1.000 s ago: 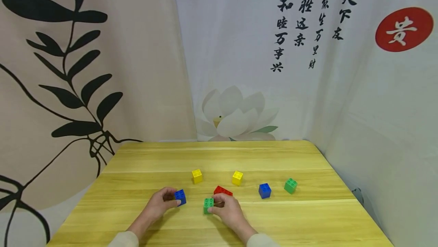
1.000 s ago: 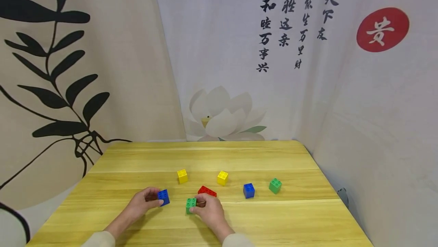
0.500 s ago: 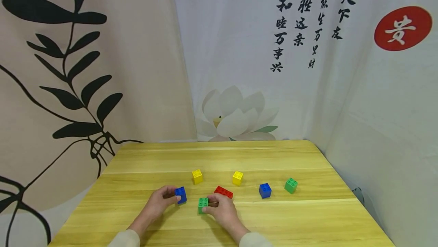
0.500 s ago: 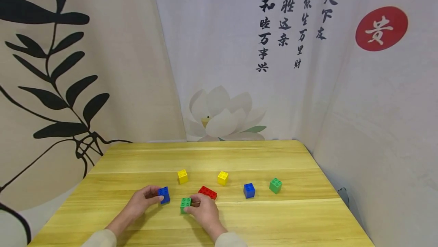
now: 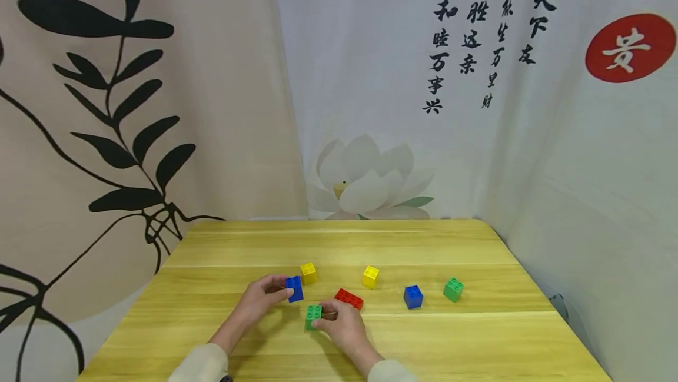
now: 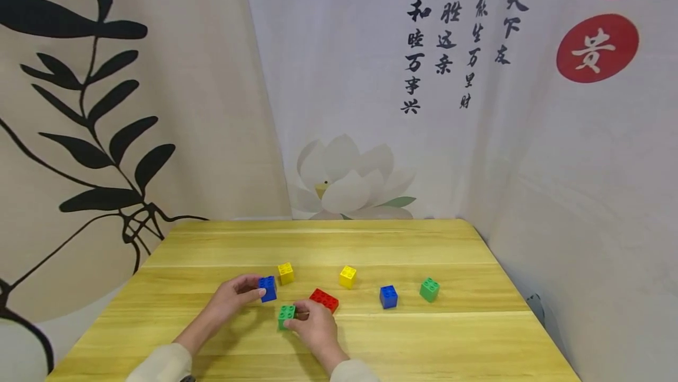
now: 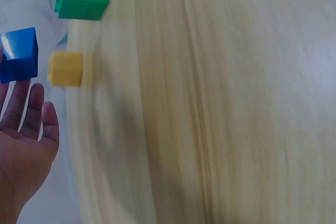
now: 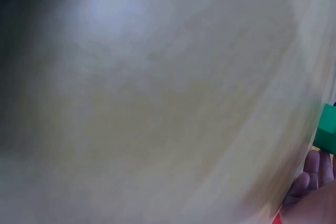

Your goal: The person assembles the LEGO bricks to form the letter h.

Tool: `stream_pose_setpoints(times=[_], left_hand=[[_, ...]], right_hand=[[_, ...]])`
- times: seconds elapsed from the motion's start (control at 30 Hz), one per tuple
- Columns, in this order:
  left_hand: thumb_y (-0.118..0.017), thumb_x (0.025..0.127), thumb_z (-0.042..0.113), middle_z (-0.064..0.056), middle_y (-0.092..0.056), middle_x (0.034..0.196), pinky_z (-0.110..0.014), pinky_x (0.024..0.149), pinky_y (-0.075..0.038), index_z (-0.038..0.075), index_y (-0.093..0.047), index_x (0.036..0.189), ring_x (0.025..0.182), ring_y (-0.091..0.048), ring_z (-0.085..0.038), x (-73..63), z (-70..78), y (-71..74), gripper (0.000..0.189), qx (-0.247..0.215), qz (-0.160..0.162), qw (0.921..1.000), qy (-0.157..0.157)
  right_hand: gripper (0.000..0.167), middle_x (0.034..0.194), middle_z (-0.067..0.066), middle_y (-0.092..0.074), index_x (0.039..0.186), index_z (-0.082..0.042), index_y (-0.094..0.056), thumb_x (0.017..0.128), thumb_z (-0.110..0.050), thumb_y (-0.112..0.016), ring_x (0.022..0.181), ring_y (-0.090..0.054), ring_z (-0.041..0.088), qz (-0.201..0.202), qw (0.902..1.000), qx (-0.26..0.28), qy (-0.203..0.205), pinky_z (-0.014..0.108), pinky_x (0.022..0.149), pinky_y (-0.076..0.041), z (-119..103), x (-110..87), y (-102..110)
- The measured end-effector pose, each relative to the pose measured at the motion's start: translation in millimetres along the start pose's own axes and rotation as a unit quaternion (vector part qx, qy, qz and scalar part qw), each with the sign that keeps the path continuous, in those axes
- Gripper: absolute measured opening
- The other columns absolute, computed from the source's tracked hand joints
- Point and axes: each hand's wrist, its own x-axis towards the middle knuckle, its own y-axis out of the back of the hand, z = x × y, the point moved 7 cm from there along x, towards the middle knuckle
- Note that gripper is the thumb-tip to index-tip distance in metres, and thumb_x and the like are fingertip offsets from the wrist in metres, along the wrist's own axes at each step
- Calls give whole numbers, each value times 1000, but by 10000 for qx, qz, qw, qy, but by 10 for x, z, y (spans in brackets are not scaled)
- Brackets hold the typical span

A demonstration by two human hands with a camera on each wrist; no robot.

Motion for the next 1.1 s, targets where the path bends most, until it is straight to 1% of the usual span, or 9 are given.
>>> stream_pose_setpoints(times=[0.13, 0.27, 0.43, 0.6, 0.73, 0.9, 1.1], left_hand=[[-75, 90, 27, -5, -67, 110, -40, 87, -52, 6, -66, 122, 105, -60, -23, -9, 82, -75, 40, -180, -291, 9990, -282], [-75, 90, 23, -6, -67, 109, -38, 85, -51, 4, -66, 120, 103, -59, -24, -21, 129, -160, 37, -234, -587, 9967, -506], [-76, 89, 23, -6, -68, 106, -36, 85, -50, 4, -67, 118, 101, -59, -23, -35, 155, -252, 36, -195, -823, 9946, -610], [-76, 89, 22, -6, -68, 104, -36, 84, -48, 4, -68, 116, 99, -59, -23, -54, 166, -309, 33, -185, -1016, 9917, -762], [-76, 89, 22, -7, -68, 104, -37, 83, -48, 4, -68, 114, 99, -59, -22, -76, 167, -337, 32, -145, -1130, 9903, -796], [-75, 90, 24, -6, -69, 107, -37, 83, -47, 6, -69, 117, 99, -59, -22, -103, 171, -361, 33, 10, -1266, 9893, -719], [-74, 91, 27, -5, -69, 108, -38, 80, -47, 8, -69, 118, 97, -58, -22, -106, 179, -386, 33, 142, -1383, 9871, -799]], right_hand=[[37, 99, 3, -72, 112, -2, -71, 80, -16, -84, 86, -67, 18, -29, 9999, 63, 82, 35, 75, -55, -20, -11, 6], [36, 99, 5, -72, 112, -1, -71, 80, -14, -83, 87, -68, 20, -95, 9998, 71, 141, 35, 75, -56, -34, -14, 2], [33, 96, 1, -72, 110, -4, -72, 81, -16, -83, 86, -67, 18, -182, 9998, -19, 103, 35, 75, -56, -44, 1, 0], [31, 94, -1, -72, 107, -7, -73, 81, -18, -83, 84, -67, 16, -208, 9997, -115, 53, 37, 74, -56, -44, 10, -2], [30, 94, -2, -72, 108, -8, -73, 81, -18, -83, 85, -66, 16, -219, 9996, -171, 59, 37, 74, -55, -38, 10, -15], [31, 94, -3, -72, 108, -10, -74, 80, -20, -84, 85, -66, 16, -205, 9995, -232, 100, 38, 75, -55, -27, 16, -21], [32, 96, -3, -72, 110, -10, -74, 81, -19, -83, 86, -66, 16, -219, 9995, -172, 165, 39, 76, -55, -3, 19, -25]])
